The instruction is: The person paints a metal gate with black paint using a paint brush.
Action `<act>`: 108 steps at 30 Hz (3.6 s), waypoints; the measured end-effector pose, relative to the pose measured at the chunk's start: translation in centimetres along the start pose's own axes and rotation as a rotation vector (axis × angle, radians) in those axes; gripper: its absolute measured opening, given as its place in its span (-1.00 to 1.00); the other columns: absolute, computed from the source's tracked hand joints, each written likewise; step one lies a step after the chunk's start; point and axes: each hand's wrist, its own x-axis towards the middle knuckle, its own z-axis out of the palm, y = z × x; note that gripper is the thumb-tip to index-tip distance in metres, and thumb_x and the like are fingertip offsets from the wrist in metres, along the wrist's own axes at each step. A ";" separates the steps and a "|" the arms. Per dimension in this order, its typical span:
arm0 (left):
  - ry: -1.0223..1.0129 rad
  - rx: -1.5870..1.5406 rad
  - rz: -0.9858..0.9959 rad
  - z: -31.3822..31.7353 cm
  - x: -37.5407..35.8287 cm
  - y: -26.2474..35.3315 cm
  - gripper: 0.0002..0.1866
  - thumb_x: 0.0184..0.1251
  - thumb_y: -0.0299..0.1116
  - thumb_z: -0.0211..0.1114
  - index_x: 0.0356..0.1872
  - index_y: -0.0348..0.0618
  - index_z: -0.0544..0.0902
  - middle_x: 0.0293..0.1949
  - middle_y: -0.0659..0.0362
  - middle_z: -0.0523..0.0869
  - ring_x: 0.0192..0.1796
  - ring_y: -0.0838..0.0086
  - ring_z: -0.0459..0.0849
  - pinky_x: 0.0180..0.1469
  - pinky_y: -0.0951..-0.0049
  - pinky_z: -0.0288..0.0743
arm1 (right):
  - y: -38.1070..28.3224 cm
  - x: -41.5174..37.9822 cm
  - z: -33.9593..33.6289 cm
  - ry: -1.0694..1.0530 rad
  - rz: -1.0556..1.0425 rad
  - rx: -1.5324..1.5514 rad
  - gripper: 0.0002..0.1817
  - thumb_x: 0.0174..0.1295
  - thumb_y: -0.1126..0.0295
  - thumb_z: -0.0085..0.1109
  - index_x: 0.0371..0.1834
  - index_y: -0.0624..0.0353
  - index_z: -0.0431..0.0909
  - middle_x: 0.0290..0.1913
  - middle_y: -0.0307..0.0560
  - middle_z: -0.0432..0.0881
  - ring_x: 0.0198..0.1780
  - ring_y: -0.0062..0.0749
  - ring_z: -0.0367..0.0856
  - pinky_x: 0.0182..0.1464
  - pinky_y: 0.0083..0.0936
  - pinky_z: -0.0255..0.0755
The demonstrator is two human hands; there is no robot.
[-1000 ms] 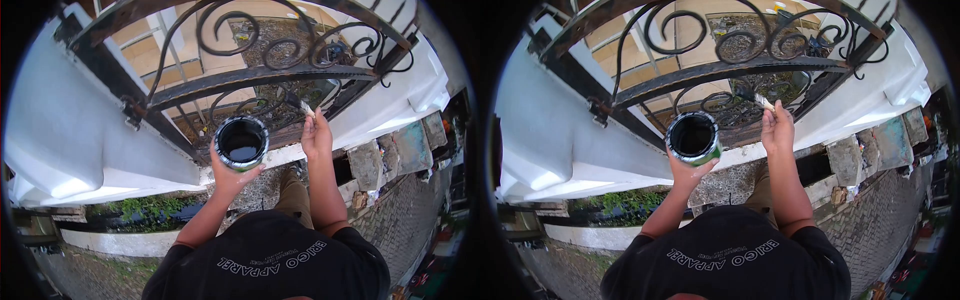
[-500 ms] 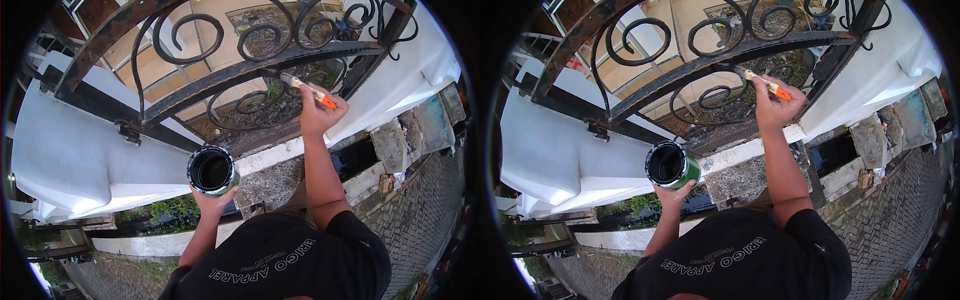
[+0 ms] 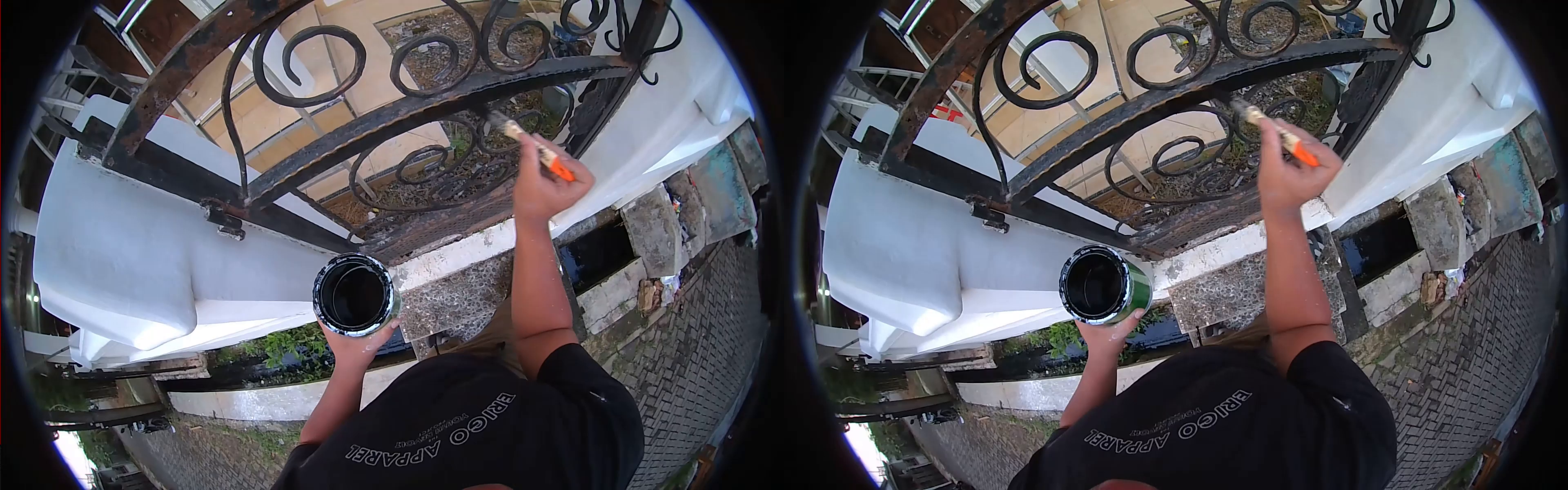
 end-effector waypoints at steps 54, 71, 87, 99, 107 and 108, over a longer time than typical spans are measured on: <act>-0.001 -0.026 0.042 -0.5 -0.8 0.8 0.15 -0.27 -0.21 0.78 0.39 -0.26 0.23 0.25 -0.01 0.54 0.29 0.25 0.57 0.35 0.22 0.45 | -1.1 0.6 1.0 0.231 -0.053 0.002 -0.50 0.06 0.66 0.50 -0.09 0.25 0.30 -0.18 0.19 0.68 -0.15 -0.23 0.76 -0.09 -0.43 0.67; 0.003 0.008 0.003 -1.3 -1.4 0.8 0.19 -0.29 -0.21 0.79 0.41 -0.26 0.19 0.29 -0.02 0.50 0.31 0.24 0.55 0.37 0.22 0.43 | -3.0 -3.1 4.0 -0.025 -0.250 -0.075 -0.73 0.05 0.60 0.52 -0.54 0.25 0.52 -0.36 0.11 0.75 -0.35 -0.15 0.81 -0.35 -0.41 0.67; 0.035 0.003 0.004 -1.5 -1.6 0.3 0.17 -0.28 -0.21 0.78 0.41 -0.26 0.22 0.27 -0.02 0.52 0.31 0.24 0.55 0.37 0.21 0.42 | -4.9 -5.8 4.5 -0.128 -0.056 0.226 -0.44 0.09 0.70 0.45 -0.05 0.18 0.22 -0.17 0.18 0.68 -0.12 -0.17 0.78 -0.14 -0.39 0.69; 0.031 -0.010 0.003 -0.9 -1.3 1.4 0.11 -0.28 -0.24 0.77 0.37 -0.28 0.29 0.25 -0.02 0.54 0.29 0.24 0.56 0.36 0.22 0.44 | -4.8 -4.4 3.5 -0.214 -0.042 0.159 -0.44 0.11 0.71 0.42 -0.05 0.18 0.16 -0.15 0.23 0.63 -0.13 -0.20 0.76 -0.08 -0.39 0.68; 0.029 -0.031 0.009 0.0 -0.7 1.9 0.09 -0.29 -0.25 0.78 0.36 -0.28 0.33 0.23 0.00 0.58 0.25 0.26 0.60 0.34 0.23 0.47 | -0.8 0.1 0.5 0.090 0.089 -0.003 -0.45 0.12 0.71 0.41 -0.07 0.20 0.15 -0.11 0.22 0.60 -0.10 -0.16 0.76 -0.05 -0.39 0.69; 0.030 -0.054 0.012 0.1 -0.6 1.9 0.09 -0.29 -0.25 0.78 0.36 -0.28 0.33 0.23 0.01 0.58 0.26 0.26 0.60 0.34 0.23 0.47 | -1.2 0.3 0.3 0.114 0.063 -0.011 -0.44 0.11 0.70 0.42 -0.08 0.20 0.15 -0.12 0.22 0.60 -0.10 -0.15 0.76 -0.06 -0.40 0.69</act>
